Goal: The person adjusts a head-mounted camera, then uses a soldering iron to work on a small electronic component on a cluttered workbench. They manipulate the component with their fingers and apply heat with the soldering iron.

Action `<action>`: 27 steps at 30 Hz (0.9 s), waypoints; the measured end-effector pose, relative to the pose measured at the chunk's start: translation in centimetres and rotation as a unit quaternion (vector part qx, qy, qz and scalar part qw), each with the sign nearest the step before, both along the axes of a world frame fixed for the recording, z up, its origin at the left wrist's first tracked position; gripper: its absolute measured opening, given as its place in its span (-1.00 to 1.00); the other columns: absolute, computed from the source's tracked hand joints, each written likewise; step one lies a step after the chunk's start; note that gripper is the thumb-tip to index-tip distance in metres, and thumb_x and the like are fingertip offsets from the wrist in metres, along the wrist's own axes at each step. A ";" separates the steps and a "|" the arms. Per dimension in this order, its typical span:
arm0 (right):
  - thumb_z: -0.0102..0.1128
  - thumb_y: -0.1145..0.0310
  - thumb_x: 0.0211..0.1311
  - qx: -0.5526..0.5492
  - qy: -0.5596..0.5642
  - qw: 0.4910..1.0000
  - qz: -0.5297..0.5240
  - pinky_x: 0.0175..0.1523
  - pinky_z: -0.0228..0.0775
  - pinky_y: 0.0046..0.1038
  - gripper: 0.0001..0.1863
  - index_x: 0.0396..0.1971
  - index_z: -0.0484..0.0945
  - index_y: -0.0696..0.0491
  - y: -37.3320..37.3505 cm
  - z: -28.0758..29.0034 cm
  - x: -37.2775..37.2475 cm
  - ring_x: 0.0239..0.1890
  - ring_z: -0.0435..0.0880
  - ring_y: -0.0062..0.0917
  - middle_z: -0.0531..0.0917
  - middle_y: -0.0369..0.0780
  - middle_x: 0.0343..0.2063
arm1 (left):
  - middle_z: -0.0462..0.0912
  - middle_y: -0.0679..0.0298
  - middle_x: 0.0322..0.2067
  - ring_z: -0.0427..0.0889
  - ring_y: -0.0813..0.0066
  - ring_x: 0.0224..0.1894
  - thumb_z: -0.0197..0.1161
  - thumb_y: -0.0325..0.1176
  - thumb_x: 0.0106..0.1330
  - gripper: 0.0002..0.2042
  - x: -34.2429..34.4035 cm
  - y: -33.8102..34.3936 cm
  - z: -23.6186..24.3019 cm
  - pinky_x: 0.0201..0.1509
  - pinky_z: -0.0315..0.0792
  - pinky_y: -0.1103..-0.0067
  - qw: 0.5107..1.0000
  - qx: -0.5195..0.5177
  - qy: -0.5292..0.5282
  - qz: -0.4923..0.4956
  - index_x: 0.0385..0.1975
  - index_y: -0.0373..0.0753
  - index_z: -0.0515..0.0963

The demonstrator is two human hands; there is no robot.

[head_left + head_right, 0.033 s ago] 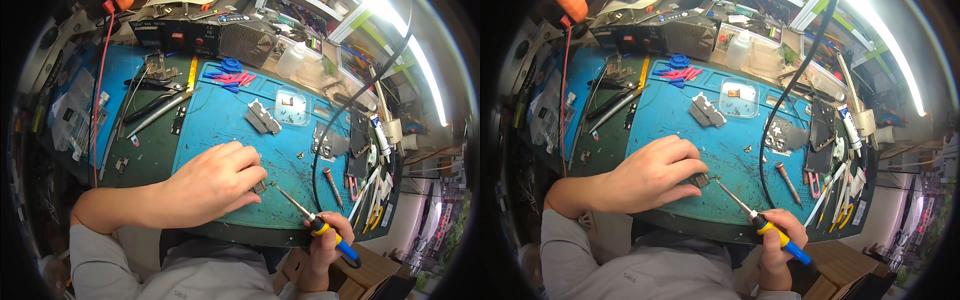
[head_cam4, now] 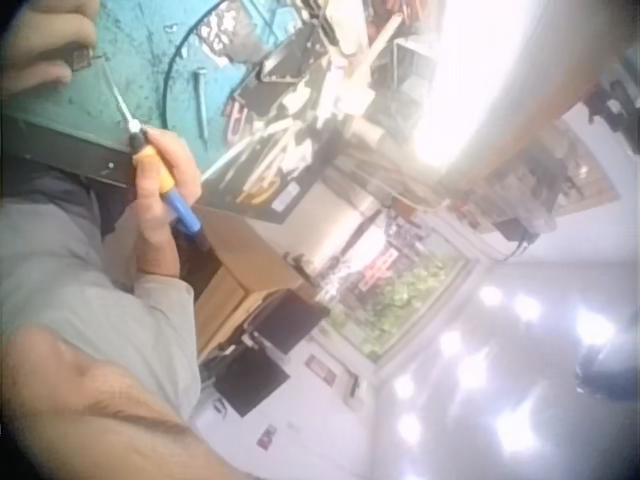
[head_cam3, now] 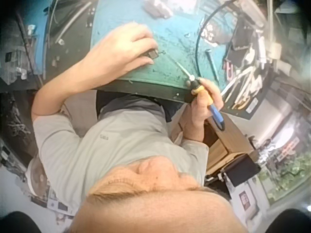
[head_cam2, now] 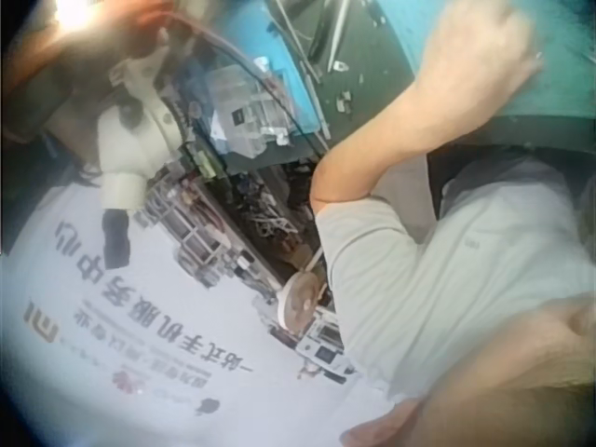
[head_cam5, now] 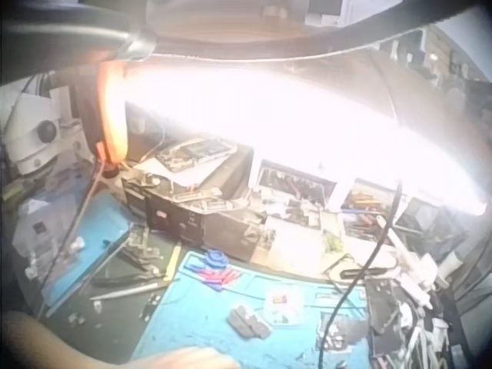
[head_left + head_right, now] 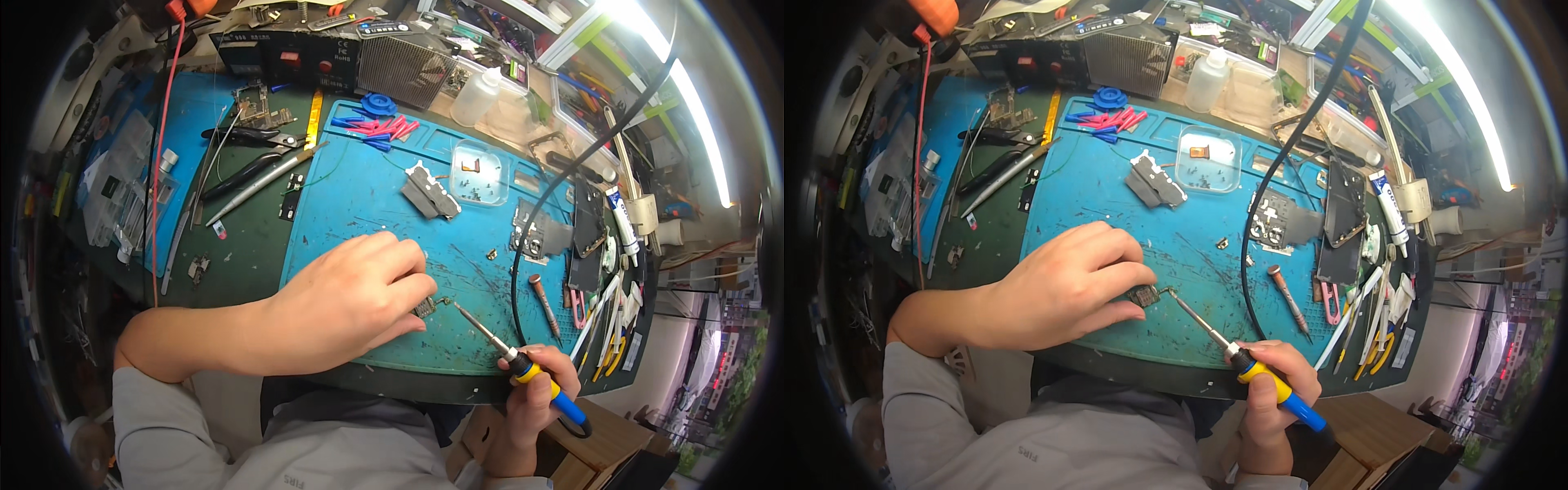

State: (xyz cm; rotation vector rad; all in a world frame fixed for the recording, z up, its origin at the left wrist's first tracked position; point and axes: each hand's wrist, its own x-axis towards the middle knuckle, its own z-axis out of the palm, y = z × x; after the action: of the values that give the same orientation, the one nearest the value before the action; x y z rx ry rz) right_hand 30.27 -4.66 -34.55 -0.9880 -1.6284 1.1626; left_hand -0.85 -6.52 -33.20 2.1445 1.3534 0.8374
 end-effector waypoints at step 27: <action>0.45 0.06 0.44 -0.020 -0.008 1.000 -0.011 0.00 0.78 -0.19 -0.55 -0.18 0.71 0.25 0.3 0.0 -0.4 -0.28 0.86 -0.24 0.76 -0.09 -0.40 | 0.59 0.18 -0.13 0.60 0.14 -0.08 0.62 -0.42 0.12 -0.63 0.4 0.2 0.1 0.01 0.52 0.31 1.000 -0.013 0.011 0.010 -0.10 -0.26 0.64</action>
State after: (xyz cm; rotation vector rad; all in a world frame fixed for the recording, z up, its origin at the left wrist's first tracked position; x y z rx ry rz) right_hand 29.84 -4.40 -34.51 -1.0395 -1.6086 1.1792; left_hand -0.45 -6.35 -33.08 2.1302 1.3925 0.8021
